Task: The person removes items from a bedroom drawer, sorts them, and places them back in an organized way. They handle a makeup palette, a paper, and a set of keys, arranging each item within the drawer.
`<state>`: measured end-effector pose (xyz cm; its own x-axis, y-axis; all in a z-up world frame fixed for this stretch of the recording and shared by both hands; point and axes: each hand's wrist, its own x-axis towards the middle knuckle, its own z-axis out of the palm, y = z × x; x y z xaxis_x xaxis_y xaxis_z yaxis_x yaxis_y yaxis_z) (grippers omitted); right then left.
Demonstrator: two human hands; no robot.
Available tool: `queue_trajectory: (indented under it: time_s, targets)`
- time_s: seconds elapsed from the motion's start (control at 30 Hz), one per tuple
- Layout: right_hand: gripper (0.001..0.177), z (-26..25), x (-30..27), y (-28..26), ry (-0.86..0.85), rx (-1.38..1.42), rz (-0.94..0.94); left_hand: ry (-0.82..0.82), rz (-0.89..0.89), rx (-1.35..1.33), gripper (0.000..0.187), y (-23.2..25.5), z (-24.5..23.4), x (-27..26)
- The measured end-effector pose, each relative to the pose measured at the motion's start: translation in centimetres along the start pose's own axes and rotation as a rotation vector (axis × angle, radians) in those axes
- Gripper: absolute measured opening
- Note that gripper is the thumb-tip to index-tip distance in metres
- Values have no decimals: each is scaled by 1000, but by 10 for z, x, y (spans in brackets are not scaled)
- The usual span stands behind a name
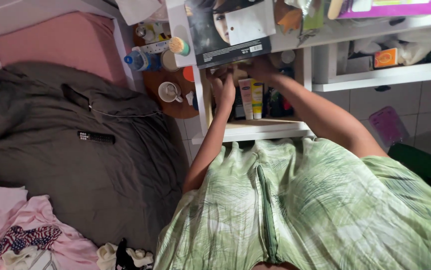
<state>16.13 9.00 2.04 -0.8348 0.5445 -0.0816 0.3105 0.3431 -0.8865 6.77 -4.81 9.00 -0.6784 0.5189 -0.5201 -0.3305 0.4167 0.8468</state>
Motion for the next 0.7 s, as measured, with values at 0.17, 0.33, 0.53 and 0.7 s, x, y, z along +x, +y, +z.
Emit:
queue_trajectory:
  time_s: [0.17,0.33,0.53,0.7]
  targets:
    - [55,27,40,52,-198,-92,222,-51,-29,158,64,-32,-24,5]
    - [55,34,47,48,-190,-124,227,-107,124,307,46,0,-36,-12]
    - [55,43,42,35,-147,-172,236,-112,202,454,36,23,-34,-2]
    - [55,40,33,28,-79,-220,257,-98,331,587,49,13,-27,9]
